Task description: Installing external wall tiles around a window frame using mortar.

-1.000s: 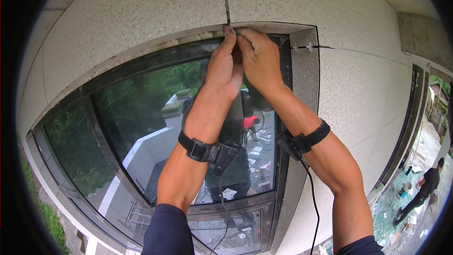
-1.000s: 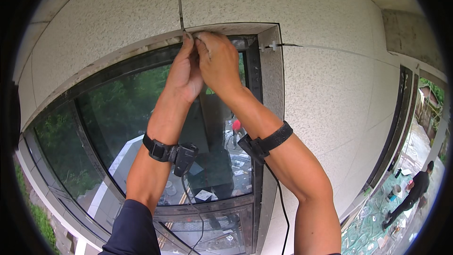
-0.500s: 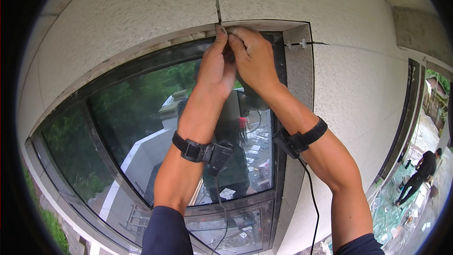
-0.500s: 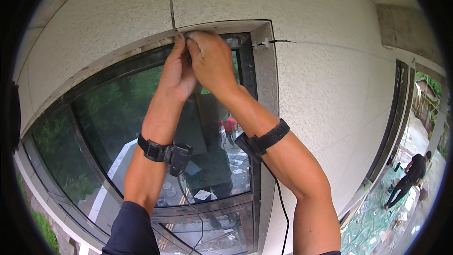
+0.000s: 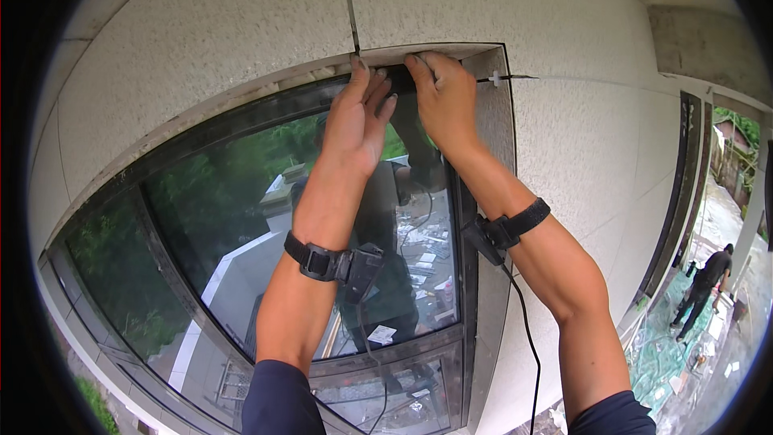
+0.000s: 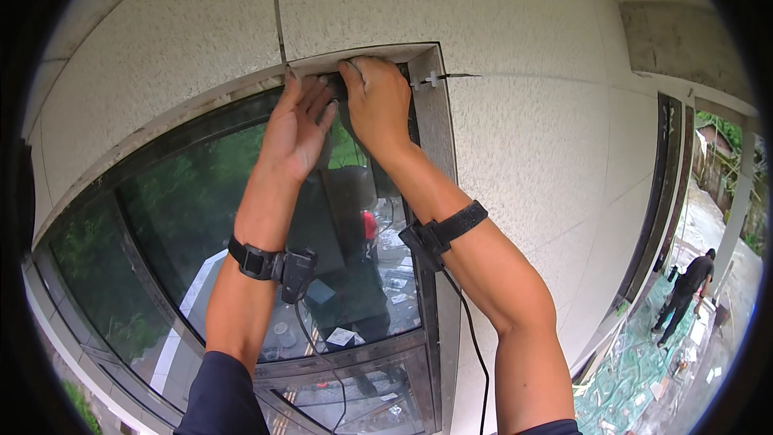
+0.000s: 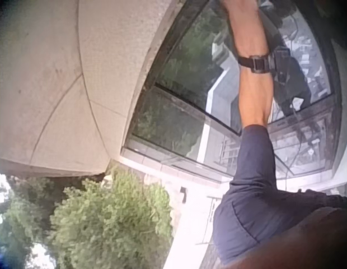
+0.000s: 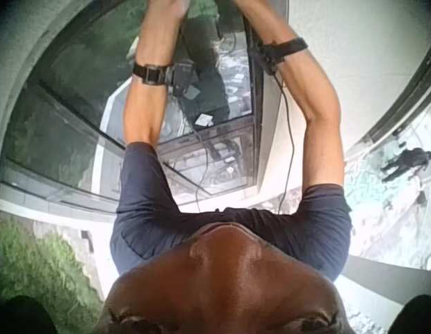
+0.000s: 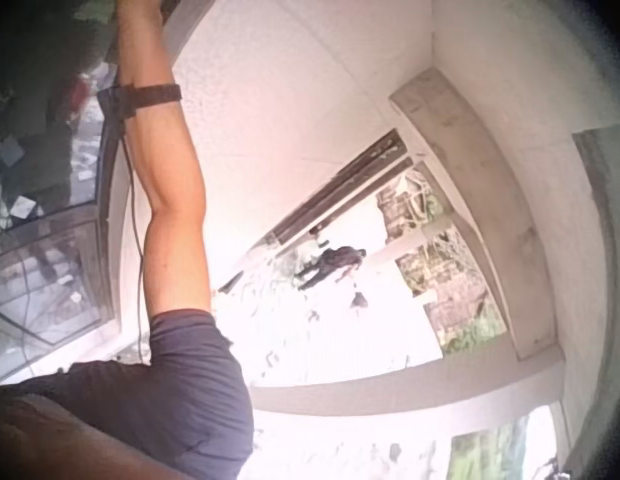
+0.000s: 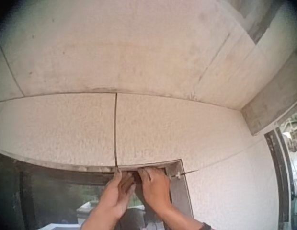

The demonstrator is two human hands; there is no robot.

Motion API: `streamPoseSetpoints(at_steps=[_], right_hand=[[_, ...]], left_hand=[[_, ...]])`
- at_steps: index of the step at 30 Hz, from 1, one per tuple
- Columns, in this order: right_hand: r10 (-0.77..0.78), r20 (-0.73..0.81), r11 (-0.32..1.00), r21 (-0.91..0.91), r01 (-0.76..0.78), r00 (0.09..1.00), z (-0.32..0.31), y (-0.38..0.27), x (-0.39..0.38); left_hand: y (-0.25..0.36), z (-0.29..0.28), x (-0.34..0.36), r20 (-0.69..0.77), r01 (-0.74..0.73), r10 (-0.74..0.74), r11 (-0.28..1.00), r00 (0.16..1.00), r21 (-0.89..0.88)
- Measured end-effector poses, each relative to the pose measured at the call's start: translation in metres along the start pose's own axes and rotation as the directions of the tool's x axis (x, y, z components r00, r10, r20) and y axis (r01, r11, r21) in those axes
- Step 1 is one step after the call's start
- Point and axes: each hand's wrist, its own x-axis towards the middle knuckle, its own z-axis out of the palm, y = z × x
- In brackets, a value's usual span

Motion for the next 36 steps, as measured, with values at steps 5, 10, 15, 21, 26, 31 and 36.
streamPoseSetpoints(at_steps=[5, 10, 15, 21, 26, 31, 36], right_hand=[[-0.056, -0.008, 0.998, -0.004, 0.056, 0.998, -0.0004, 0.0023, 0.0026], [-0.048, 0.035, 0.998, -0.045, 0.049, 0.998, -0.0011, 0.0021, 0.0025], [-0.051, 0.009, 0.999, -0.016, 0.051, 0.999, -0.0013, 0.0022, 0.0018], [-0.031, 0.004, 1.0, 0.003, 0.031, 0.999, 0.0003, 0.0016, 0.001], [-0.038, -0.037, 0.999, 0.018, 0.039, 0.999, 0.0015, 0.0029, -0.0002], [-0.048, -0.041, 0.999, -0.011, 0.047, 0.998, 0.0013, 0.0021, 0.0014], [-0.051, -0.018, 0.999, -0.006, 0.051, 0.999, -0.0015, 0.0016, 0.0019]], left_hand=[[0.001, 0.0027, -0.0018, 0.002, -0.006, 0.006, 1.0, 1.0, 0.009], [-0.0006, -0.002, 0.0006, -0.001, -0.004, 0.004, 1.0, 1.0, 0.004], [-0.0018, -0.0016, 0.0003, 0.002, -0.002, 0.002, 1.0, 1.0, 0.017], [0.0, -0.0025, 0.0017, 0.005, -0.006, 0.006, 1.0, 1.0, 0.007], [0.0003, 0.0004, -0.0016, -0.012, -0.004, 0.004, 1.0, 1.0, 0.022], [0.0026, -0.0019, -0.0015, 0.018, -0.003, 0.002, 0.998, 1.0, 0.066], [0.0025, -0.0032, -0.0017, 0.061, -0.001, -0.004, 0.996, 0.998, 0.093]])
